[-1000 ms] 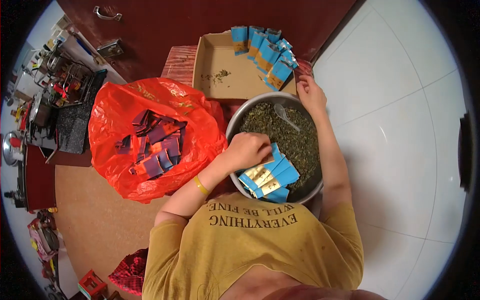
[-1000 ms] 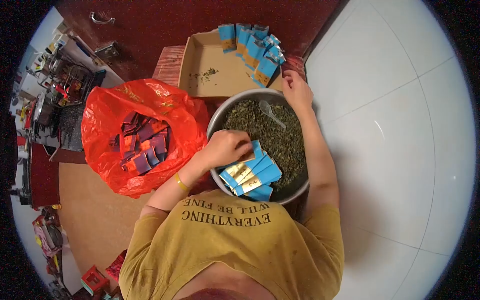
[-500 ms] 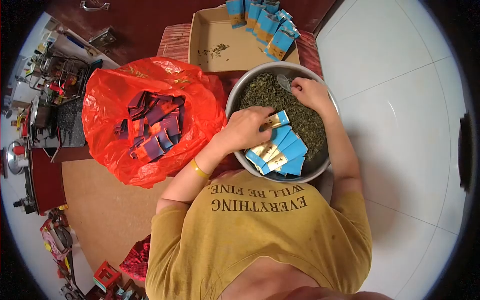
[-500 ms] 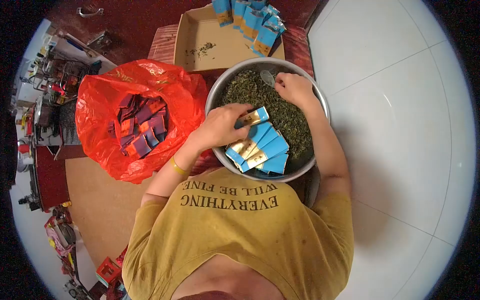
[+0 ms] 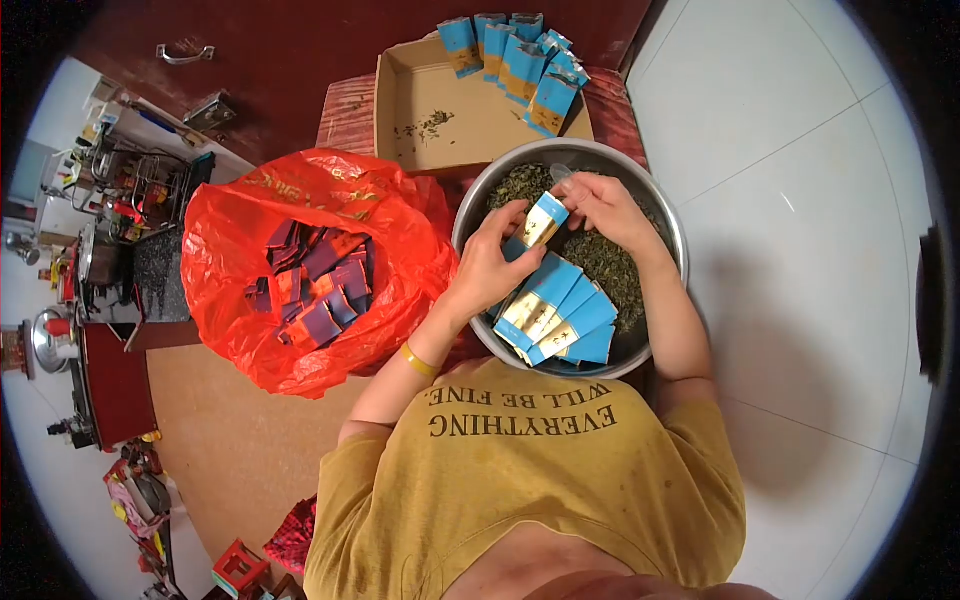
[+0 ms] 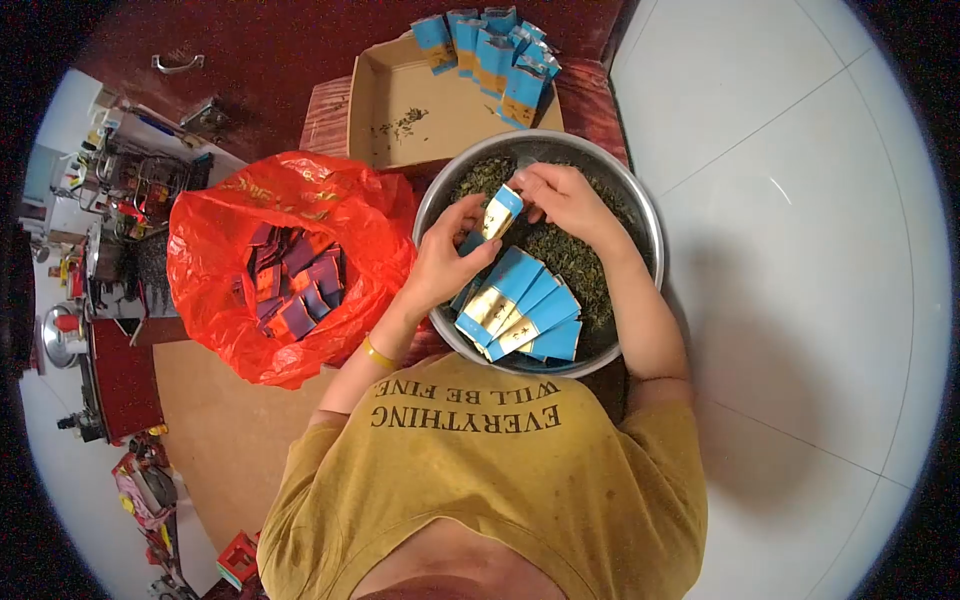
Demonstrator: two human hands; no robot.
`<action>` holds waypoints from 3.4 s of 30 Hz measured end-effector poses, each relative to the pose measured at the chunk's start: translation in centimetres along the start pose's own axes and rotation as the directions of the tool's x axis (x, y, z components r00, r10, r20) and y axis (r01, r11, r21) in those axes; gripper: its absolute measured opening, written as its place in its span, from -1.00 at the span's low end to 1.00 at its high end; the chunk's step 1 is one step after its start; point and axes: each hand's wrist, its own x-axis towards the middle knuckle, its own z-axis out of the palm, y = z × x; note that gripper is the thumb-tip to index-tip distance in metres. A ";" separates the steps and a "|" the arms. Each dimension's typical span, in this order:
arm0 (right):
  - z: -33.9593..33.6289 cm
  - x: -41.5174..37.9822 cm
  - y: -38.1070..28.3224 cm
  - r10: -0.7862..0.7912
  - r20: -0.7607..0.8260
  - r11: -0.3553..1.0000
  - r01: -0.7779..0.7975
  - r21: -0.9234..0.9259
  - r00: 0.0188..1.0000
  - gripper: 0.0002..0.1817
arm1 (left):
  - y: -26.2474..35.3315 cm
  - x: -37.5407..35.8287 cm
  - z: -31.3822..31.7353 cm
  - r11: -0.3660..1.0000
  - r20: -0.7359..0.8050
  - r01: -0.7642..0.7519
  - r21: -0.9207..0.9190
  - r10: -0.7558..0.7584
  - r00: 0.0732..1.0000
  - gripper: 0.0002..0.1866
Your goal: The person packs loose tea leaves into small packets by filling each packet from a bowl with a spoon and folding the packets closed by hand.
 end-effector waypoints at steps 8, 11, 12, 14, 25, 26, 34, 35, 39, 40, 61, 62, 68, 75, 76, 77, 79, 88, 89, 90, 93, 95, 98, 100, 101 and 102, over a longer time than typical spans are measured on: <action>0.3 -0.1 0.8 0.125 0.180 0.968 -0.160 0.195 0.976 -0.68 | 0.0 -0.1 0.1 0.976 -0.012 -0.143 0.163 0.147 0.989 -0.31; -0.1 0.2 1.8 0.093 0.181 0.964 -0.134 0.231 0.979 -0.70 | -0.3 -0.1 0.1 0.932 -0.078 -0.199 0.304 0.233 0.969 -0.26; -0.4 0.2 1.9 0.082 0.111 0.968 -0.106 0.227 0.990 -0.72 | -0.5 -0.1 0.2 0.932 -0.080 -0.198 0.305 0.232 0.969 -0.26; -1.0 0.3 2.1 0.069 0.041 0.972 -0.077 0.222 0.997 -0.73 | -0.9 0.1 0.3 0.959 -0.214 -0.188 0.212 0.233 0.949 -0.18; 1.3 0.3 1.3 0.133 0.232 0.956 -0.186 0.225 0.964 -0.78 | -0.4 -0.8 -0.1 0.938 -0.134 -0.274 -0.211 0.250 0.959 -0.35; 1.7 0.2 1.0 0.128 0.240 0.956 -0.184 0.227 0.962 -0.78 | -0.4 -0.8 -0.3 0.938 -0.119 -0.304 -0.165 0.287 0.950 -0.43; 0.6 0.0 0.5 0.034 0.014 0.999 -0.034 0.000 0.999 -0.80 | -1.0 -0.7 -0.2 0.841 -0.410 -0.504 -0.199 0.395 0.822 -0.61; 0.5 0.0 0.5 0.021 0.018 0.998 -0.022 0.053 1.000 -0.80 | -0.9 -1.2 -0.4 0.913 -0.334 -0.377 -0.154 0.311 0.890 -0.61; 0.6 -0.5 0.3 -0.020 0.170 0.978 -0.016 0.207 0.985 -0.73 | -0.6 -0.6 0.1 0.967 -0.174 -0.219 0.129 0.240 0.955 -0.61; 0.8 -0.6 0.1 -0.064 0.231 0.965 0.000 0.264 0.971 -0.69 | -0.5 -0.4 0.2 0.940 -0.131 -0.218 0.264 0.259 0.957 -0.60; 1.8 -0.6 0.1 0.041 0.327 0.981 -0.101 0.167 0.944 -0.58 | 0.1 -0.1 0.6 0.872 -0.012 -0.188 0.453 0.217 0.976 -0.29; 1.8 -0.6 0.0 0.041 0.327 0.981 -0.100 0.168 0.944 -0.58 | 0.0 -0.2 0.6 0.875 -0.018 -0.198 0.442 0.229 0.973 -0.29; 1.8 -0.5 1.0 0.026 0.295 0.979 -0.084 0.186 0.955 -0.69 | 0.7 -0.1 0.3 0.892 0.013 -0.202 0.405 0.216 0.976 -0.28; 2.3 -0.3 1.1 -0.071 0.157 0.962 0.109 -0.249 0.985 -0.82 | 0.4 0.1 0.3 0.851 0.060 -0.358 0.385 0.364 0.929 -0.35; 2.4 -0.3 1.3 -0.088 0.145 0.923 0.136 -0.361 0.985 -0.82 | 0.3 0.1 0.3 0.850 0.061 -0.359 0.385 0.365 0.929 -0.35; 2.5 -0.3 1.5 -0.089 0.145 0.923 0.136 -0.361 0.985 -0.82 | 0.2 0.0 0.4 0.829 0.069 -0.370 0.420 0.377 0.923 -0.39; 2.8 -0.6 1.8 -0.154 0.066 0.829 0.165 -0.534 0.986 -0.87 | 0.3 -0.1 0.5 0.806 0.076 -0.378 0.455 0.388 0.918 -0.43; 2.1 -0.6 0.9 -0.011 0.133 0.948 0.053 -0.315 0.991 -0.86 | 0.1 -0.4 0.8 0.789 0.010 -0.371 0.490 0.420 0.907 -0.49; 2.1 -0.6 0.8 -0.011 0.134 0.947 0.053 -0.315 0.991 -0.86 | 0.0 -0.4 0.8 0.753 0.034 -0.405 0.519 0.455 0.890 -0.48; 2.0 -0.6 0.6 0.014 0.163 0.938 0.043 -0.343 0.987 -0.87 | 0.0 -0.4 0.9 0.715 0.058 -0.437 0.545 0.488 0.871 -0.46; 2.1 -0.3 1.1 -0.006 0.166 0.915 0.072 -0.396 0.986 -0.87 | 0.1 -0.3 0.9 0.720 0.050 -0.437 0.539 0.490 0.870 -0.43; 2.1 -0.3 1.4 -0.054 0.142 0.899 0.110 -0.424 0.988 -0.86 | 0.4 -0.4 0.9 0.722 0.048 -0.431 0.541 0.485 0.873 -0.39; 2.3 -0.2 1.4 0.006 0.078 0.909 0.027 -0.416 0.997 -0.77 | 0.4 -0.4 0.9 0.716 0.059 -0.424 0.555 0.474 0.878 -0.35; 2.3 0.0 1.8 0.017 0.096 0.921 0.022 -0.390 0.995 -0.78 | 0.3 -0.4 0.9 0.709 0.072 -0.423 0.564 0.469 0.881 -0.34; 2.3 0.0 1.8 0.017 0.096 0.921 0.022 -0.390 0.995 -0.78 | 0.2 -0.4 0.8 0.728 0.066 -0.413 0.547 0.455 0.888 -0.34; 2.4 0.0 1.8 0.014 0.118 0.942 0.026 -0.334 0.993 -0.79 | 0.1 -0.4 0.8 0.746 0.060 -0.402 0.530 0.440 0.896 -0.34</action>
